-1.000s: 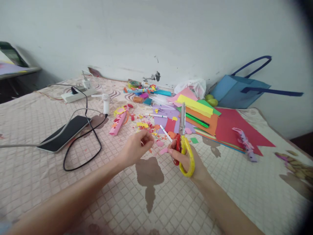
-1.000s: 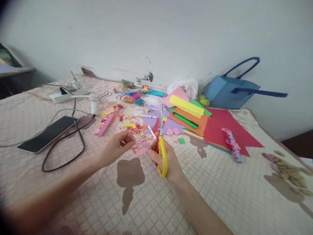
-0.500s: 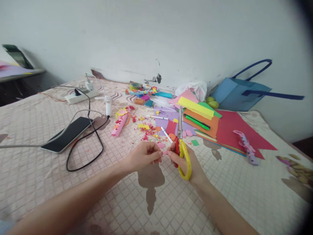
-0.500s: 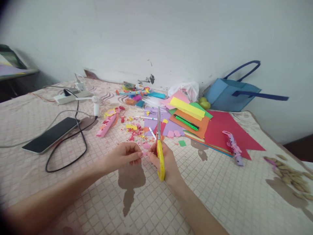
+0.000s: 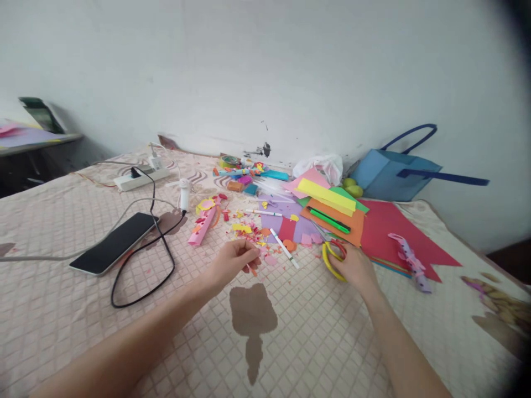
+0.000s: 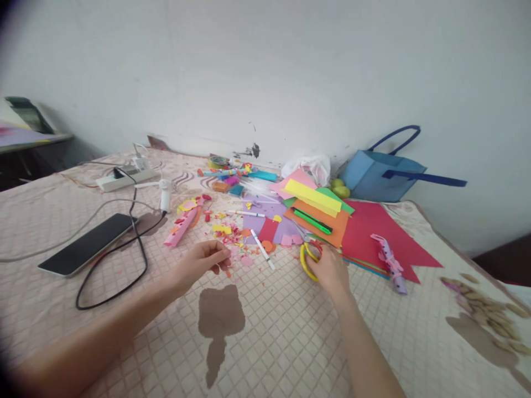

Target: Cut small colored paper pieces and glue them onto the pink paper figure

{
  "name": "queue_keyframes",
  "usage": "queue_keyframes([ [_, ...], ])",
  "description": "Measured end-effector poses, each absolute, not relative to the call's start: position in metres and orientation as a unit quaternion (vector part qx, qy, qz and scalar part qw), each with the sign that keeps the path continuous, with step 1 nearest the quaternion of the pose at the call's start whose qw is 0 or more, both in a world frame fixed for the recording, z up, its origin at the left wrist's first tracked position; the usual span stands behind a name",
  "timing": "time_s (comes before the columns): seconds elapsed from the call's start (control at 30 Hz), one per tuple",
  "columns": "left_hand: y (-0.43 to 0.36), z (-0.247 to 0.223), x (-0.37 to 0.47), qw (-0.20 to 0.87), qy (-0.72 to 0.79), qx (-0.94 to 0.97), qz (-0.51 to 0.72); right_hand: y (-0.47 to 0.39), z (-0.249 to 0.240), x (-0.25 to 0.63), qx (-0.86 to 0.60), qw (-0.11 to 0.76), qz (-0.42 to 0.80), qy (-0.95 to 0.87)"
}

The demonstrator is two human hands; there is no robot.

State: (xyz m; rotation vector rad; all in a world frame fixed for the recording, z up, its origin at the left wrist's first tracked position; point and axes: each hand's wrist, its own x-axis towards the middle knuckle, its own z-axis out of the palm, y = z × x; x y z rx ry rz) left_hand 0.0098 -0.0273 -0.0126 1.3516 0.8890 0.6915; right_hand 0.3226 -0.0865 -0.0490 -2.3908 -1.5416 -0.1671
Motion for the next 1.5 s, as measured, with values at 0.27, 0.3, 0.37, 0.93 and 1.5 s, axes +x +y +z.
queue_keyframes([
  [0.27, -0.030, -0.010, 0.010, 0.670, 0.373, 0.564, 0.305, -0.091, -0.040, 0.327, -0.810, 0.211, -0.161, -0.523],
  [0.3, -0.031, -0.010, 0.010, 0.671, 0.369, 0.567, 0.303, -0.091, -0.034, 0.315, -0.792, 0.257, -0.165, -0.529],
  [0.37, -0.033, -0.010, 0.011, 0.668, 0.363, 0.577, 0.299, -0.093, -0.023, 0.281, -0.746, 0.367, -0.082, -0.549],
  [0.93, -0.045, -0.015, 0.016, 0.498, 0.330, 0.724, 0.344, -0.095, -0.025, 0.173, -0.591, 0.496, 0.397, -0.498],
  [1.5, -0.043, -0.030, 0.021, 0.625, 0.294, 0.652, 0.313, -0.096, -0.030, 0.173, -0.518, 0.515, 0.515, -0.449],
])
